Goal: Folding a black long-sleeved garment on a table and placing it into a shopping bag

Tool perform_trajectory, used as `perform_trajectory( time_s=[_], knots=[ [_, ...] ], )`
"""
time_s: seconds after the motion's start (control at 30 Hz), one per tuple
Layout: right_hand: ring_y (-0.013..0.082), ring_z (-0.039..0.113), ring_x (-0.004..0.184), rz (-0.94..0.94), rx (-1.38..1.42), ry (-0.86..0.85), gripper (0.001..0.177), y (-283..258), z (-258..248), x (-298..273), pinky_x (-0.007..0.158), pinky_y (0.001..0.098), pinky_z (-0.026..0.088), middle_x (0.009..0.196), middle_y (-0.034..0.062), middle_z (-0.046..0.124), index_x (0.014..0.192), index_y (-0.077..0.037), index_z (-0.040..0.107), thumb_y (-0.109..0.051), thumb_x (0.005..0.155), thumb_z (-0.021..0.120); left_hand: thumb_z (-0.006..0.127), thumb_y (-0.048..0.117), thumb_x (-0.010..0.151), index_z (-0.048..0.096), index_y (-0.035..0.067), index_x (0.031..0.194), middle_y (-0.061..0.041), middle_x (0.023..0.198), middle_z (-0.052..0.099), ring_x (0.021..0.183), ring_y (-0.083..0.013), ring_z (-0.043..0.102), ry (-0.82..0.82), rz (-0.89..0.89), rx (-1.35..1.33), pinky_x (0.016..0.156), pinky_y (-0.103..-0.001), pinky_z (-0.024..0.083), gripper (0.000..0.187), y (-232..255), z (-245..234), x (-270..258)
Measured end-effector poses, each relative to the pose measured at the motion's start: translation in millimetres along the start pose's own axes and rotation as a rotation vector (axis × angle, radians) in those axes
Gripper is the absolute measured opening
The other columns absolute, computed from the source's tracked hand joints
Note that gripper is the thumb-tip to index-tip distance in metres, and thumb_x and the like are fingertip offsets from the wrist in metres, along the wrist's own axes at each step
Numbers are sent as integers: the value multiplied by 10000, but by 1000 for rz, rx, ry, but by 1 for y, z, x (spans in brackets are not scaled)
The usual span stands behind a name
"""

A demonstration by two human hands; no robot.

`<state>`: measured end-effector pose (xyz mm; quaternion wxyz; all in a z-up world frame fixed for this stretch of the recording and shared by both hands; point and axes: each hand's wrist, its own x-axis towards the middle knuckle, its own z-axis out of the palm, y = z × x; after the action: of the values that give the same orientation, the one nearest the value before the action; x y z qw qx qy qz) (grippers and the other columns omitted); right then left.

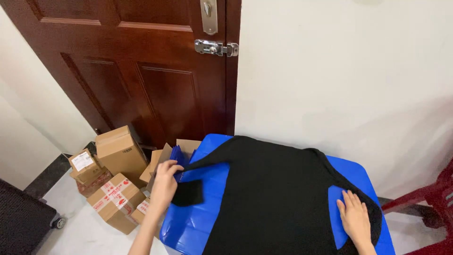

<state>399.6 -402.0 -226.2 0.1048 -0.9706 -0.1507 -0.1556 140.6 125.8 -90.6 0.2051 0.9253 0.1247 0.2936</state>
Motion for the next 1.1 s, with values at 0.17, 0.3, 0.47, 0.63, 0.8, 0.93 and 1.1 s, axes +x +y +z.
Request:
perform_trajectory(
  time_s=[0.17,0.3,0.47,0.63,0.8,0.93,1.1],
  knots=[
    [219,406,1294,-17,-63,65,503,-5,0,0,1037,456,344,1375,69,457,1301,-133,463,-380,866,408,344,-163,470,646,92,882,-95,1067,569,1061,-254,489,-251,42,-118,961,-366,339,572,7,25,-6],
    [212,469,1230,15,-32,50,461,-10,-12,3,1022,402,370,1328,67,504,1244,-125,518,-364,859,436,412,-22,651,641,140,924,-48,979,590,963,-267,486,-467,162,-61,851,-392,400,391,43,63,-23],
    [342,589,983,176,143,78,328,-23,-43,30,883,437,431,1060,155,638,1153,-122,607,-245,899,439,412,89,810,604,121,1020,-60,1008,588,958,-253,526,-397,36,-160,884,-373,388,286,63,136,1],
    [326,584,905,112,9,127,274,-41,-43,73,786,436,483,920,131,571,1029,-160,640,-312,850,500,484,113,826,550,97,1111,-138,1189,469,1160,-354,366,-102,167,57,808,-490,423,293,93,191,33],
    [311,561,926,106,-103,136,388,-49,-16,115,788,413,473,930,112,598,1023,-172,655,-464,815,505,470,103,787,518,94,1120,-129,1164,477,1139,-354,397,32,92,237,814,-458,433,337,77,216,91],
    [324,532,1000,191,-62,-31,514,-50,-4,149,849,409,435,1022,116,621,1065,-192,644,-585,800,444,562,246,820,514,86,1125,-149,1138,483,1081,-353,439,64,-74,436,733,-448,491,348,33,238,136],
    [260,600,1013,319,232,-187,351,-21,41,188,783,406,443,949,-5,705,933,-237,704,-502,736,585,545,292,855,568,59,1061,-182,1158,462,1072,-359,435,-112,-99,306,782,-449,476,312,4,256,161]
  ],
)
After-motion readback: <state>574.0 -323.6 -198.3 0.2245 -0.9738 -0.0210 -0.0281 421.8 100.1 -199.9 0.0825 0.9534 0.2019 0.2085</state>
